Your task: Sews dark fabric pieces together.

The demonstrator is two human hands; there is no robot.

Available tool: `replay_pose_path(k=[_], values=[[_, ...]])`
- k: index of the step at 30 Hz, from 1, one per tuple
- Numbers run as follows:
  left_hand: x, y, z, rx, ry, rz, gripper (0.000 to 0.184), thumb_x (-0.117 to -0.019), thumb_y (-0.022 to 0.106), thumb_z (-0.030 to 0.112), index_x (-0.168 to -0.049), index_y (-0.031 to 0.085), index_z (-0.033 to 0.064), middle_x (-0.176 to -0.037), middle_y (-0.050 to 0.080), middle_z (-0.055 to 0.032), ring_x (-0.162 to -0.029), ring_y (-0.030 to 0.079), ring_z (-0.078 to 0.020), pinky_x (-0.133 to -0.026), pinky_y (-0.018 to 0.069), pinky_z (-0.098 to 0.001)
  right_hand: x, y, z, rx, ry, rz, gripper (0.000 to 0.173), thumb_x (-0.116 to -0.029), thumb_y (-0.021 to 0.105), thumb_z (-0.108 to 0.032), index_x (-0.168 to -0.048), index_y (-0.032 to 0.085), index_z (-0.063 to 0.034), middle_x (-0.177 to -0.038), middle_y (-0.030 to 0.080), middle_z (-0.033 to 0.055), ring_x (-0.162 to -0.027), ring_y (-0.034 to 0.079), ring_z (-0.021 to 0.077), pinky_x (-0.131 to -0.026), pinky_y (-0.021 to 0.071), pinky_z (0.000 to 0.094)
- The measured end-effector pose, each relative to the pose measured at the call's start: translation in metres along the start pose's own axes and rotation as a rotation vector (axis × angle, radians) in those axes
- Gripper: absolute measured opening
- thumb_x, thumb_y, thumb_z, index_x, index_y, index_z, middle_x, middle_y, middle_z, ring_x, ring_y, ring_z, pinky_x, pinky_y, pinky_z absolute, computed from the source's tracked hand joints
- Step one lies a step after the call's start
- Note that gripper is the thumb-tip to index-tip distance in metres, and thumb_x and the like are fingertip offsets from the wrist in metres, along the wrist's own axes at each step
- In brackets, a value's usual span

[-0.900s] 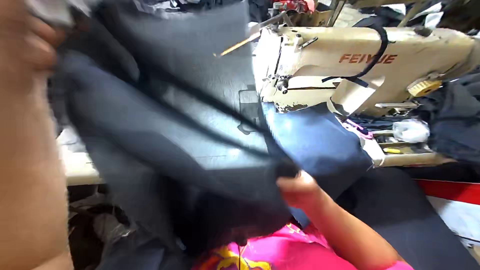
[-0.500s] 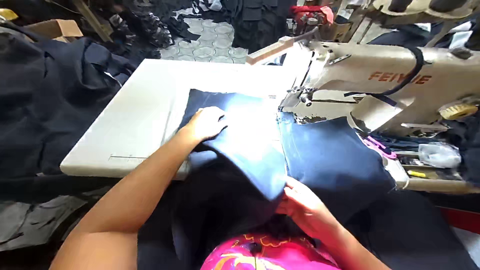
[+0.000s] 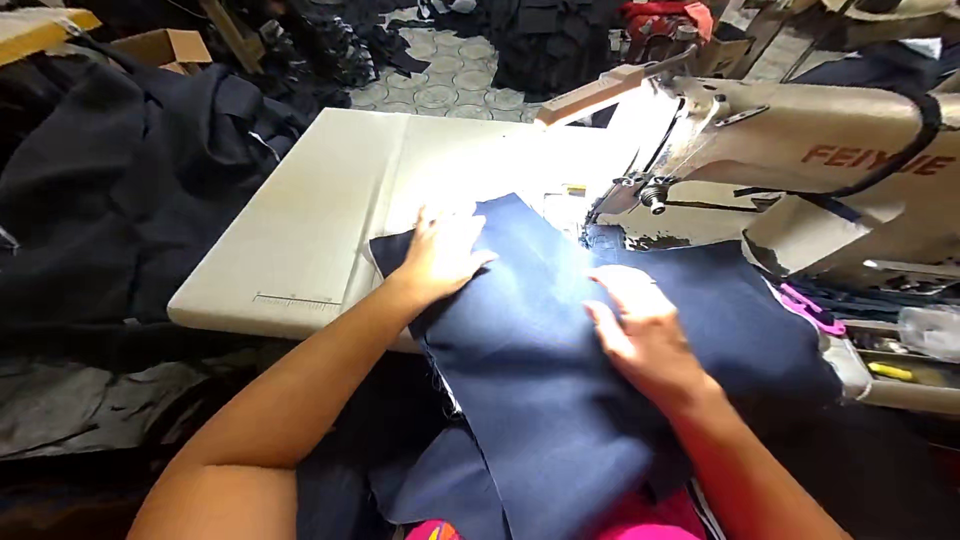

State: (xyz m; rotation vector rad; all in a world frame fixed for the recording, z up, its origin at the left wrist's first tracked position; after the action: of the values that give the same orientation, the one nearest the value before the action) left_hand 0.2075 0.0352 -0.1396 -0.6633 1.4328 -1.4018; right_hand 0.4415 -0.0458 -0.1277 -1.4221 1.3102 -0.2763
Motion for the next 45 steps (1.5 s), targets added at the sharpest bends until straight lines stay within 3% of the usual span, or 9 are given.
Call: replay_pose_path(k=[4, 10, 13, 16, 23, 27, 36, 41, 45], values=[[0.007, 0.049, -0.003, 0.124, 0.116, -0.271, 0.066, -0.1054, 0.037, 0.058, -0.162, 0.035, 0.0246, -0.171, 0.025, -0.0067, -0.158, 0.014, -0.0383, -0.118, 0.0106, -0.0753, 0.008, 0.08, -0.007, 0.02, -0.101, -0.283, 0.049, -0.1077, 0.043, -0.029, -0.146, 0.055, -0.0003, -0.153, 0.05, 0.0199, -0.147, 0.042, 0.0359, -0.122, 0.0305, 0.0545], [0.083, 0.032, 0.009, 0.129, 0.114, -0.314, 0.064, -0.1026, 0.035, 0.063, -0.157, 0.046, 0.0298, -0.167, 0.034, -0.0038, -0.157, 0.02, -0.0374, -0.116, 0.0125, -0.0766, 0.056, 0.05, -0.045, -0.153, -0.216, -0.227, 0.038, -0.1011, 0.053, -0.026, -0.13, 0.07, -0.009, -0.127, 0.071, 0.0097, -0.122, 0.066, 0.0251, -0.105, 0.051, 0.0413], [0.073, 0.013, 0.016, 0.139, 0.15, -0.323, 0.045, -0.1036, 0.051, 0.045, -0.139, 0.066, 0.0208, -0.149, 0.057, -0.0112, -0.141, 0.048, -0.0396, -0.109, 0.0339, -0.0716, 0.024, 0.05, -0.031, -0.188, -0.157, -0.277, 0.035, -0.1042, 0.05, -0.023, -0.126, 0.068, -0.0021, -0.102, 0.073, 0.0128, -0.096, 0.071, 0.029, -0.087, 0.0575, 0.0462], [0.03, -0.003, 0.01, 0.248, 0.234, -0.107, 0.018, -0.0964, 0.064, 0.013, -0.095, 0.079, 0.0049, -0.095, 0.075, -0.0134, -0.094, 0.073, -0.0304, -0.084, 0.0565, -0.0547, -0.005, 0.063, -0.009, -0.144, -0.041, -0.281, 0.031, -0.1042, 0.051, -0.02, -0.118, 0.068, 0.0009, -0.093, 0.071, 0.0164, -0.086, 0.071, 0.0343, -0.077, 0.0575, 0.0528], [-0.068, 0.029, -0.018, 0.249, 0.014, -0.256, 0.034, -0.0898, 0.079, 0.027, -0.106, 0.073, -0.0027, -0.101, 0.071, -0.0198, -0.099, 0.067, -0.0348, -0.091, 0.0515, -0.0564, -0.005, 0.068, -0.002, -0.07, -0.125, 0.034, 0.03, -0.0964, 0.062, -0.023, -0.108, 0.071, 0.0034, -0.071, 0.066, 0.0098, -0.065, 0.067, 0.0278, -0.062, 0.0561, 0.0446], [-0.082, 0.038, -0.024, 0.275, -0.027, -0.404, 0.031, -0.0851, 0.084, 0.022, -0.083, 0.068, -0.0048, -0.083, 0.065, -0.0163, -0.082, 0.061, -0.0279, -0.08, 0.0495, -0.0491, -0.002, 0.056, 0.0, 0.021, -0.019, 0.191, 0.038, -0.0885, 0.069, -0.03, -0.106, 0.074, 0.0037, -0.061, 0.06, 0.0068, -0.054, 0.059, 0.0235, -0.054, 0.0486, 0.0388], [-0.078, 0.005, -0.035, 0.951, 0.109, -0.376, 0.024, -0.0768, 0.075, -0.006, -0.086, 0.058, 0.0082, -0.07, 0.061, 0.0071, -0.063, 0.059, 0.0003, -0.061, 0.0504, -0.0166, -0.003, 0.063, 0.005, -0.008, 0.067, 0.117, 0.042, -0.0922, 0.065, -0.035, -0.115, 0.075, -0.0021, -0.085, 0.073, 0.0118, -0.07, 0.069, 0.028, -0.061, 0.0549, 0.0442], [-0.074, -0.011, -0.018, 0.937, 0.3, -0.449, 0.014, -0.0858, 0.064, -0.004, -0.094, 0.074, 0.0004, -0.097, 0.076, 0.0003, -0.093, 0.071, -0.0031, -0.087, 0.0582, -0.023, -0.002, 0.065, 0.003, 0.018, 0.031, 0.115, 0.044, -0.0965, 0.059, -0.041, -0.115, 0.076, -0.0047, -0.104, 0.076, 0.016, -0.09, 0.074, 0.0342, -0.072, 0.0592, 0.0479], [-0.075, -0.017, -0.012, 0.871, 0.35, -0.47, 0.016, -0.0884, 0.062, -0.003, -0.099, 0.074, -0.0031, -0.1, 0.076, -0.0035, -0.095, 0.07, -0.0035, -0.088, 0.0573, -0.0223, -0.002, 0.064, -0.001, 0.027, -0.014, 0.13, 0.044, -0.0989, 0.056, -0.041, -0.114, 0.077, -0.0049, -0.105, 0.077, 0.0145, -0.09, 0.075, 0.031, -0.074, 0.0594, 0.0444]])
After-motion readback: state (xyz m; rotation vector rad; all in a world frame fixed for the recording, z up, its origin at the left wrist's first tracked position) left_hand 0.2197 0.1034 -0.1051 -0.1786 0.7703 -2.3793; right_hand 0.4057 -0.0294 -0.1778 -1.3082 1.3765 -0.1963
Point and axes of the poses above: each hand's wrist, its own x-axis away from the middle knuckle, its own y-axis out of the palm, z = x × y, the point moved 8 cm from there along -x, towards the middle knuckle
